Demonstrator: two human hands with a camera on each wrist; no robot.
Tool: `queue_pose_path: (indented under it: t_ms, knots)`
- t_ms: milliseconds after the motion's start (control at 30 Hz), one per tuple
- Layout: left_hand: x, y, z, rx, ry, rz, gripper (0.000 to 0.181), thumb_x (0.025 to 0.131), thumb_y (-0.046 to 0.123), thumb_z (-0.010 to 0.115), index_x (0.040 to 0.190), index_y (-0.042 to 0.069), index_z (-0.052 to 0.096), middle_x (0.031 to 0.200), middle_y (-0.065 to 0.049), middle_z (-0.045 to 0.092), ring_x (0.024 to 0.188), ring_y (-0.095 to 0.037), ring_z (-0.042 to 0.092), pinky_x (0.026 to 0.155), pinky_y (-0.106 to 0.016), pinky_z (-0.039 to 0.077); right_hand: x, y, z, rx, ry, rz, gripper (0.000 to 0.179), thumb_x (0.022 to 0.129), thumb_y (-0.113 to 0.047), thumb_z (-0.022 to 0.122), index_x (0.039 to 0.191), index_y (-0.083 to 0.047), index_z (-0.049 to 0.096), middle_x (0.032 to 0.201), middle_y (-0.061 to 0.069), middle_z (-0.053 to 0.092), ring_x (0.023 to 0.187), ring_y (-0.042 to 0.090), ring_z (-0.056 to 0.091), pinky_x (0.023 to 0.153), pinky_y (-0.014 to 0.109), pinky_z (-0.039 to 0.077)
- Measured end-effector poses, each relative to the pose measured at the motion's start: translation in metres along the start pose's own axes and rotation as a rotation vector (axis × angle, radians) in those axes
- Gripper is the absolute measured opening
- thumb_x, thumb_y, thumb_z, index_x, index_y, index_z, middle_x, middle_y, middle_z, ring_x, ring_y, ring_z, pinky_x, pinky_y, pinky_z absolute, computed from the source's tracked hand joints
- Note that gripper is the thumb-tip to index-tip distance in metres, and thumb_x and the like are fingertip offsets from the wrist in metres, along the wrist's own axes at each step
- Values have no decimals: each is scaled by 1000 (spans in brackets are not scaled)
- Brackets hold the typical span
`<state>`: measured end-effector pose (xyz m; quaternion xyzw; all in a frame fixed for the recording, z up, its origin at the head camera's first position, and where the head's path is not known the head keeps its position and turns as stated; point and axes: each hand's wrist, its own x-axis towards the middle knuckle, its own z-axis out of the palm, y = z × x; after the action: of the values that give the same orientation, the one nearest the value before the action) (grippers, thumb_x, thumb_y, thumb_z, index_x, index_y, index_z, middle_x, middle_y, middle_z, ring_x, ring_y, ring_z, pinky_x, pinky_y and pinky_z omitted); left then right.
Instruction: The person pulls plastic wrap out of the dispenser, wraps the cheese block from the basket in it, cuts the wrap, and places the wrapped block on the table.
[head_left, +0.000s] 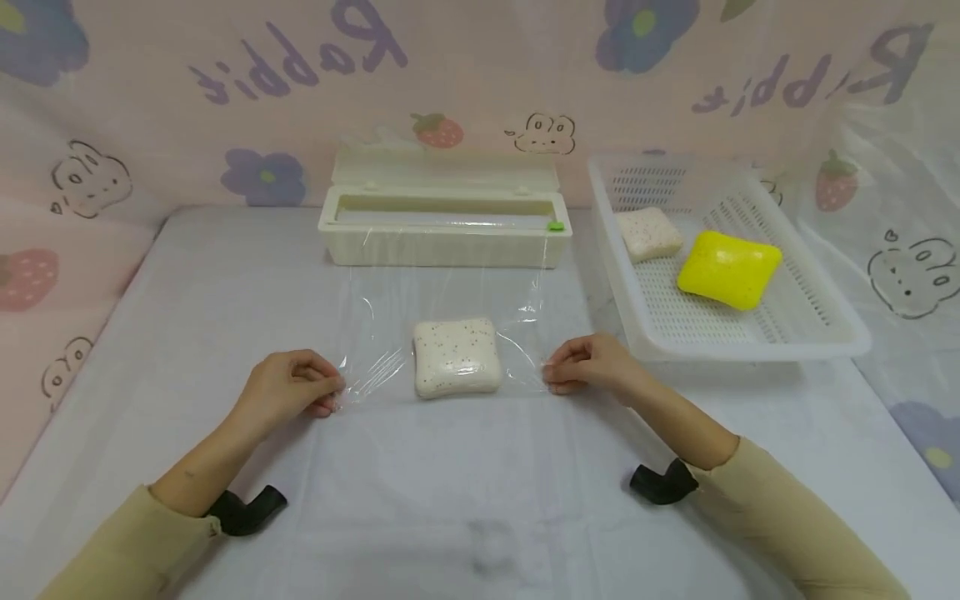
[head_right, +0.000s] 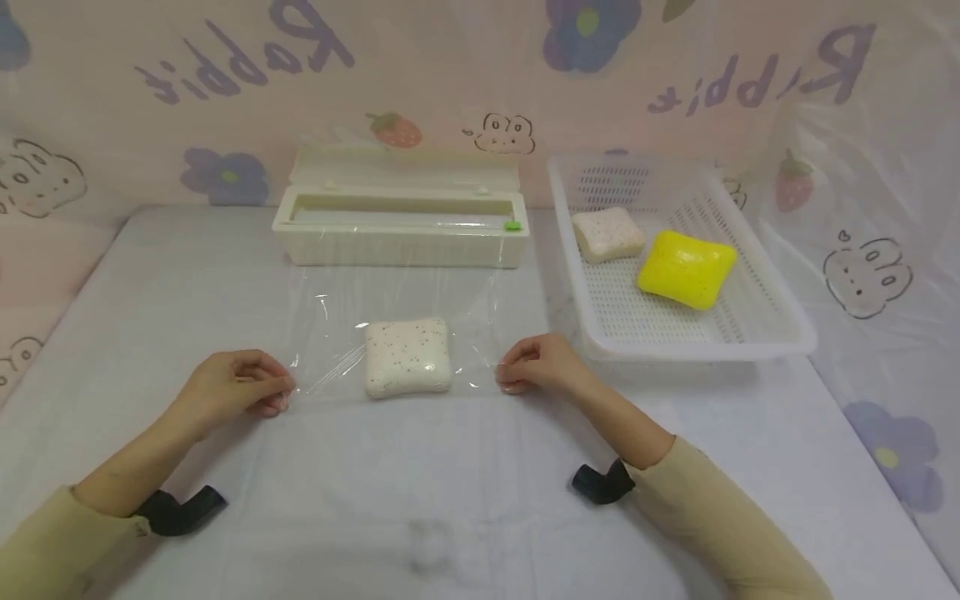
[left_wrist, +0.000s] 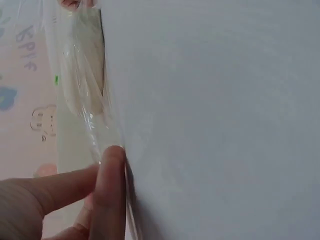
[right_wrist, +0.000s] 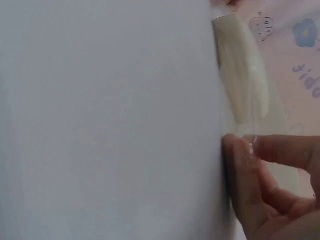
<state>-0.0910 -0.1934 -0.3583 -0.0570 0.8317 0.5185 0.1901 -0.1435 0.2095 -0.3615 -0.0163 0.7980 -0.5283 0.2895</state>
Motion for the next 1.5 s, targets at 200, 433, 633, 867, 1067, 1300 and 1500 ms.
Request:
queue_pose_path:
  t_ms: [200, 433, 633, 867, 1067, 1300, 1500]
  knots:
    - [0, -20, -20, -264, -189, -36, 28, 92, 15, 63, 110, -6, 59, 85, 1, 70, 76, -10, 70, 75, -26, 58, -6, 10, -14, 347, -101, -10, 17, 91, 3, 57, 100, -5, 70, 93, 0, 73, 87, 10, 70, 84, 23, 55]
    - [-14, -14, -24, -287, -92, -7, 26, 96, 21, 60, 110, -1, 59, 90, 2, 68, 81, -10, 70, 76, -24, 57, -24, 6, -1, 39, 142, -216, 24, 93, -8, 60, 110, 8, 63, 96, 5, 71, 85, 6, 67, 80, 17, 53]
    - [-31, 15, 18, 286, 431, 388, 18, 87, 24, 71, 82, 7, 66, 74, 1, 64, 73, -13, 56, 65, -24, 44, -29, -5, 29, -439, 389, -782, 14, 83, 3, 66, 94, -4, 70, 95, 4, 70, 87, 14, 64, 76, 22, 54]
    - [-24, 24, 50, 460, 449, 834, 17, 76, 7, 78, 74, 13, 62, 73, 9, 60, 74, -11, 51, 64, -22, 42, -25, -11, 46, -618, 264, -974, 20, 80, 0, 69, 99, -6, 70, 104, 1, 67, 99, 18, 65, 86, 30, 53]
    - [-14, 23, 60, 583, 228, 1047, 20, 77, 1, 74, 95, 8, 71, 99, 0, 68, 96, -15, 62, 82, -30, 53, -22, -10, 51, -772, 127, -991, 38, 82, -6, 70, 119, -5, 65, 124, 7, 64, 118, 23, 58, 98, 38, 48]
    - [-11, 22, 61, 788, 71, 1084, 47, 84, 13, 71, 129, 10, 60, 139, -10, 54, 128, -27, 50, 104, -45, 42, -20, -9, 52, -971, 106, -1022, 56, 83, -16, 72, 135, -9, 54, 144, 12, 48, 134, 29, 45, 105, 44, 42]
    - [-9, 21, 59, 915, 25, 986, 53, 89, 21, 66, 139, 14, 51, 149, -12, 42, 137, -29, 39, 110, -47, 35, -19, -6, 51, -1026, 83, -973, 60, 86, -22, 71, 140, -10, 48, 149, 14, 41, 138, 30, 39, 108, 45, 39]
